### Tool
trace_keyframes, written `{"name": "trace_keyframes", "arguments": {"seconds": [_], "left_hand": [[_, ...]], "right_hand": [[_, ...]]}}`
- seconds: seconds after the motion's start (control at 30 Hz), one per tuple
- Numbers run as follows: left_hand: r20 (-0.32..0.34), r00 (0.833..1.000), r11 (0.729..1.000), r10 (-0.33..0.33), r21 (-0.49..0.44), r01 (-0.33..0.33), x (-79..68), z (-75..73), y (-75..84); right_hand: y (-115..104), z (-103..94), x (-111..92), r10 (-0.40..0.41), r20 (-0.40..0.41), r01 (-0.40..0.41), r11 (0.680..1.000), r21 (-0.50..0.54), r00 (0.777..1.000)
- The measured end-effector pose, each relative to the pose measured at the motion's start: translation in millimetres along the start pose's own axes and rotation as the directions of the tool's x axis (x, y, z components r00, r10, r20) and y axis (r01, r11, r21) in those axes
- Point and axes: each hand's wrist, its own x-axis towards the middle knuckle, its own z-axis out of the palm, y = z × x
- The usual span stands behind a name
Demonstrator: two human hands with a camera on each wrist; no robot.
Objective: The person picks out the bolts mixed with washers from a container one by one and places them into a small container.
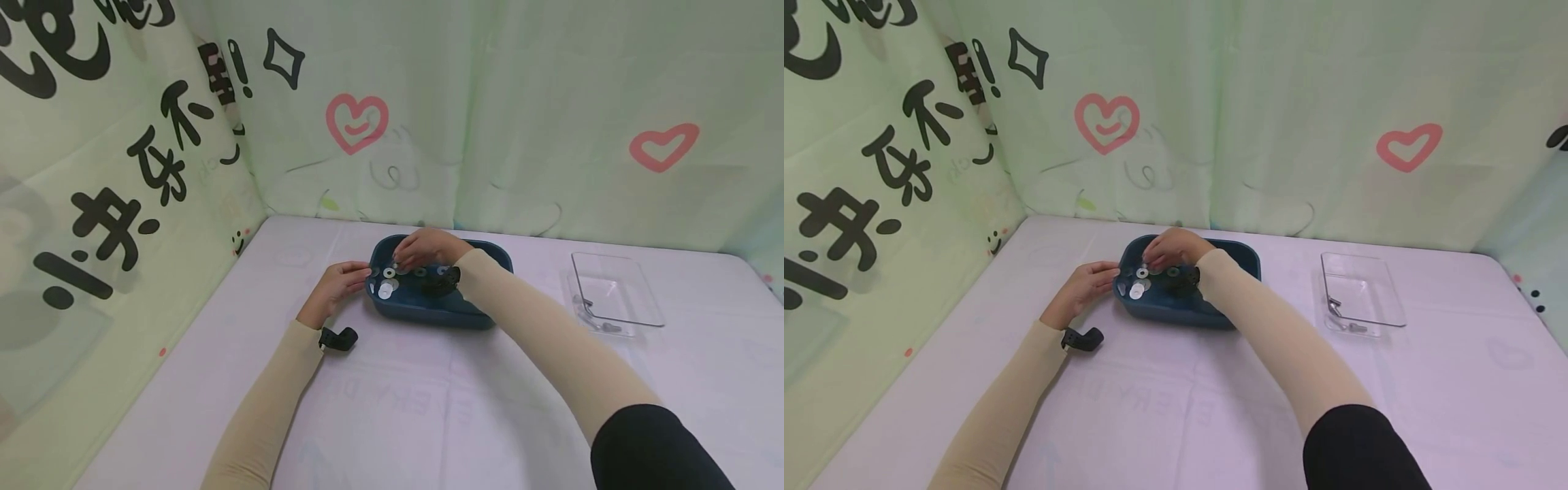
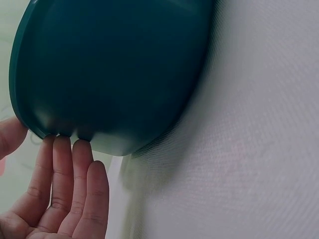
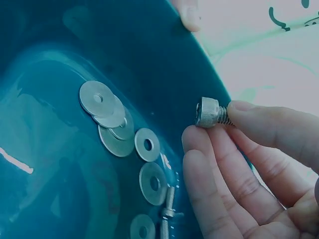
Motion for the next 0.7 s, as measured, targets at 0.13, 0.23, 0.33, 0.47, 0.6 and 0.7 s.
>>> {"name": "trace_keyframes", "arguments": {"seconds": [0.13, 0.23, 0.33, 0.47, 0.6, 0.7], "left_hand": [[-0.003, 1.000, 1.000, -0.006, 0.002, 0.006, 0.5, 0.6, 0.1], [-0.007, 1.000, 1.000, -0.013, -0.002, 0.013, 1.4, 0.6, -0.2], [-0.011, 1.000, 1.000, -0.013, -0.002, 0.013, 1.8, 0.6, -0.6], [-0.011, 1.000, 1.000, -0.004, -0.002, 0.004, 1.7, 1.1, -1.3], [-0.008, 1.000, 1.000, -0.001, -0.008, 0.001, 1.6, 0.9, -1.6], [-0.012, 1.000, 1.000, -0.001, 0.000, 0.001, 1.8, 0.6, -1.8]], "right_hand": [[-0.5, -5.3, -7.2, -0.023, -0.002, 0.023, 1.000, 0.003, 1.000], [0.3, -9.1, -12.0, -0.045, -0.006, 0.045, 0.999, 0.004, 0.999], [2.0, -13.4, -17.5, -0.073, -0.004, 0.073, 0.997, -0.003, 0.997], [6.2, -20.2, -25.3, -0.101, 0.010, 0.101, 0.995, 0.005, 0.995], [10.3, -27.6, -33.0, -0.100, 0.014, 0.100, 0.995, 0.002, 0.995], [12.6, -33.1, -38.4, -0.086, 0.001, 0.086, 0.996, -0.007, 0.996]]}}
